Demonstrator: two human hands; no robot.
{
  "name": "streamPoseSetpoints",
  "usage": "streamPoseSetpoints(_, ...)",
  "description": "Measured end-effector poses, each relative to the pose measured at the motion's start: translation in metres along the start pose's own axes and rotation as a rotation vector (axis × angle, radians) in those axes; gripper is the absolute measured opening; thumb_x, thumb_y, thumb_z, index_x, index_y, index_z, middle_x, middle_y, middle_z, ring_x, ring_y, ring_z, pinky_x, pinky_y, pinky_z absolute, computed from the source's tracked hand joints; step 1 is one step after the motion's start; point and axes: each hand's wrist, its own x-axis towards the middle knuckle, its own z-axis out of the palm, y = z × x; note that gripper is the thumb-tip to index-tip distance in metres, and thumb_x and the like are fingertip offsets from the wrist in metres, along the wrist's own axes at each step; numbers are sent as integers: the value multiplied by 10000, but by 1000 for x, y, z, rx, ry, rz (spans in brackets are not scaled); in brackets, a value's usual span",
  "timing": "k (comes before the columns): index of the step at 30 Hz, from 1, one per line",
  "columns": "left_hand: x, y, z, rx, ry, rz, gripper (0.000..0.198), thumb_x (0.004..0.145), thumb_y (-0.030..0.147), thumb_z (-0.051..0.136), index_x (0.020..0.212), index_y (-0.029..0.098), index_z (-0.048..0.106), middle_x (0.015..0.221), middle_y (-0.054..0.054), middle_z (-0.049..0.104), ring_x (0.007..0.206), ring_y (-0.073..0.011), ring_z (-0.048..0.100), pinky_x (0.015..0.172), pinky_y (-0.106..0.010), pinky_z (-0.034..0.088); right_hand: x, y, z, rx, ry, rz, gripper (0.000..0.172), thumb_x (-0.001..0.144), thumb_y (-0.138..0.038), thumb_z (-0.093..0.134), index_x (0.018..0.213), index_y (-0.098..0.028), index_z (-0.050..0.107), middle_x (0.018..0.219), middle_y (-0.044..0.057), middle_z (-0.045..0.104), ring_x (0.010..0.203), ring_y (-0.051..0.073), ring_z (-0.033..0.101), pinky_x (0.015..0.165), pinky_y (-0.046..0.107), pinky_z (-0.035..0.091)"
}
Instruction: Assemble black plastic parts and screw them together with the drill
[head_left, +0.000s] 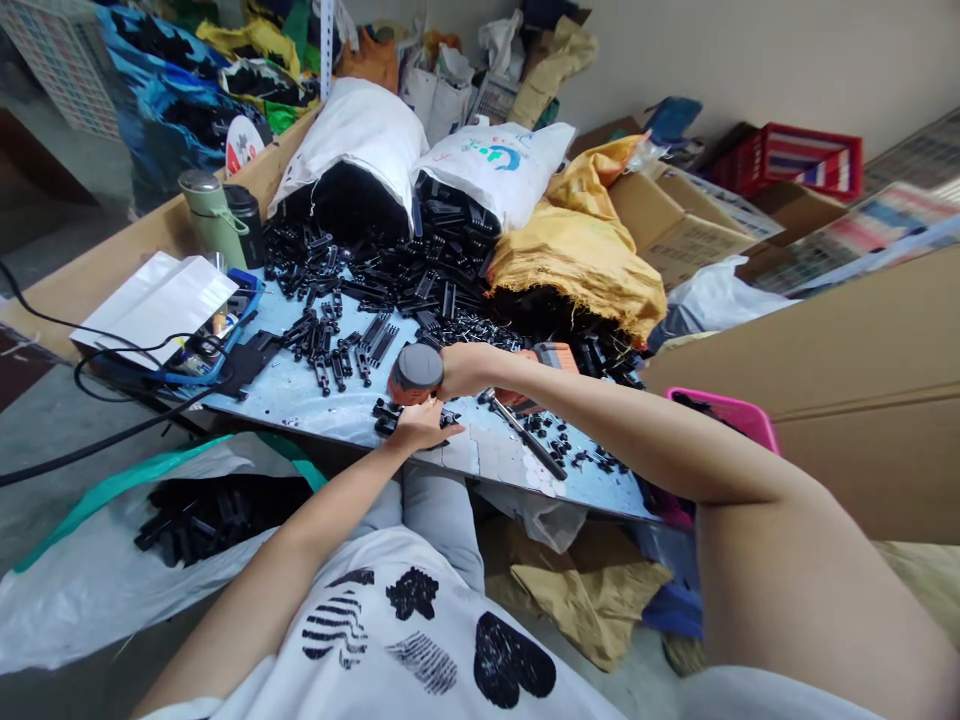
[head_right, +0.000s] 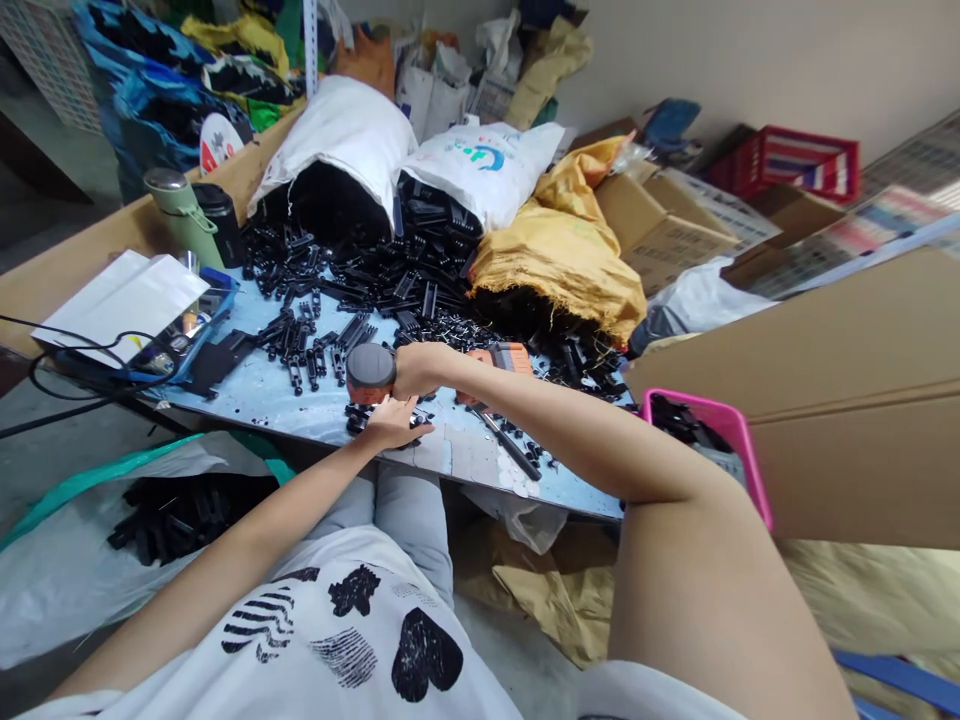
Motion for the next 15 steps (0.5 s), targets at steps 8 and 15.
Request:
streamPoseSetpoints(8,0,1,-5,-30,-101,-65,830,788,752,291,1404,198,285,1418,-124,406,1344,-316,292,1069,-411,258,4,-20,0,97,-101,-33,302,604,-254,618,847,-102,714,743,92,685,642,199,625,547,246,424)
streamPoseSetpoints(15,-3,0,-8,-3,-48,1,802,818,714,296,1392,155,302,1421,-160,392,1326,-310,331,1057,-430,280,4,-4,7,290,-105,-34,250,611,-237,664,820,-101,686,647,41,635,605,161,589,556,224,438)
